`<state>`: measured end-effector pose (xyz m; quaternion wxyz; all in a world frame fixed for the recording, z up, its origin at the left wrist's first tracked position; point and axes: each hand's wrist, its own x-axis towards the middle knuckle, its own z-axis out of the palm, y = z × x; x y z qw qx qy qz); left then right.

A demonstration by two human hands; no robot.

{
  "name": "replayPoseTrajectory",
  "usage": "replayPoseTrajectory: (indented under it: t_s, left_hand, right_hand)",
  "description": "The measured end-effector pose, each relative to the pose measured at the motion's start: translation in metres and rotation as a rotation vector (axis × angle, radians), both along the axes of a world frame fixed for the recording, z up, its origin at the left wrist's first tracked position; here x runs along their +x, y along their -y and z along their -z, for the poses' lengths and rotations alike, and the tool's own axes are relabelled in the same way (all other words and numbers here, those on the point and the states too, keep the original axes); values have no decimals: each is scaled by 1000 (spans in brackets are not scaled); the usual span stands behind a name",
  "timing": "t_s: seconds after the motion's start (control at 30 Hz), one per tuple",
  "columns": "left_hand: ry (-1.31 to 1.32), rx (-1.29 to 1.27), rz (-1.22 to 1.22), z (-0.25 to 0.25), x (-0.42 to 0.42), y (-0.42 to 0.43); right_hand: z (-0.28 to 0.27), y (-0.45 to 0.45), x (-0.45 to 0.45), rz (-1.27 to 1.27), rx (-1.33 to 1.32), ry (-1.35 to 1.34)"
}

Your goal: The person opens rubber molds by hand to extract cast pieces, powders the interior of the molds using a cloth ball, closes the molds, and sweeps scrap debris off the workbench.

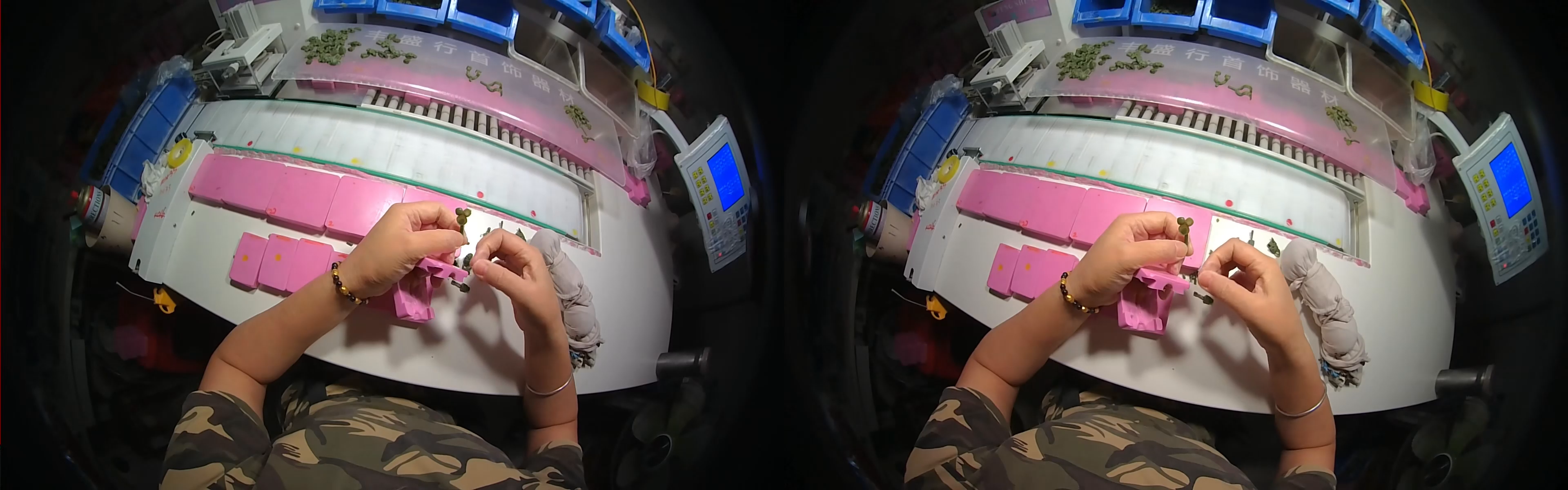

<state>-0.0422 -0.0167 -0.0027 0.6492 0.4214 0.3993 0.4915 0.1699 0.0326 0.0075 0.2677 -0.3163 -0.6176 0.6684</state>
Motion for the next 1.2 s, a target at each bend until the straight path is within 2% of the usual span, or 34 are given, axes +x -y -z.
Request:
replayPoseTrajectory:
  t_s: [0.17,0.27,0.43,0.53,0.73,0.83,0.93,1.2]
  left_hand:
    - [-76,53,-50,-1,6,1]
    - [-175,152,-78,9,11,2]
    - [-420,370,-120,3,16,6]
    - [-449,341,-98,0,16,7]
    - [-369,270,-51,4,16,7]
    - [-221,110,-9,-4,14,8]
    - [-103,59,25,-1,13,7]
    - [-131,37,53,0,15,7]
  right_hand:
    - [-5,5,-7,150,79,-25]
    - [0,8,-12,217,125,-152]
    - [2,9,-11,131,279,-121]
    - [4,9,-10,135,299,-109]
    - [2,10,-11,157,221,-136]
    - [-2,10,-9,144,147,-134]
    - [-1,9,-8,128,91,-149]
    - [0,7,-6,87,23,-130]
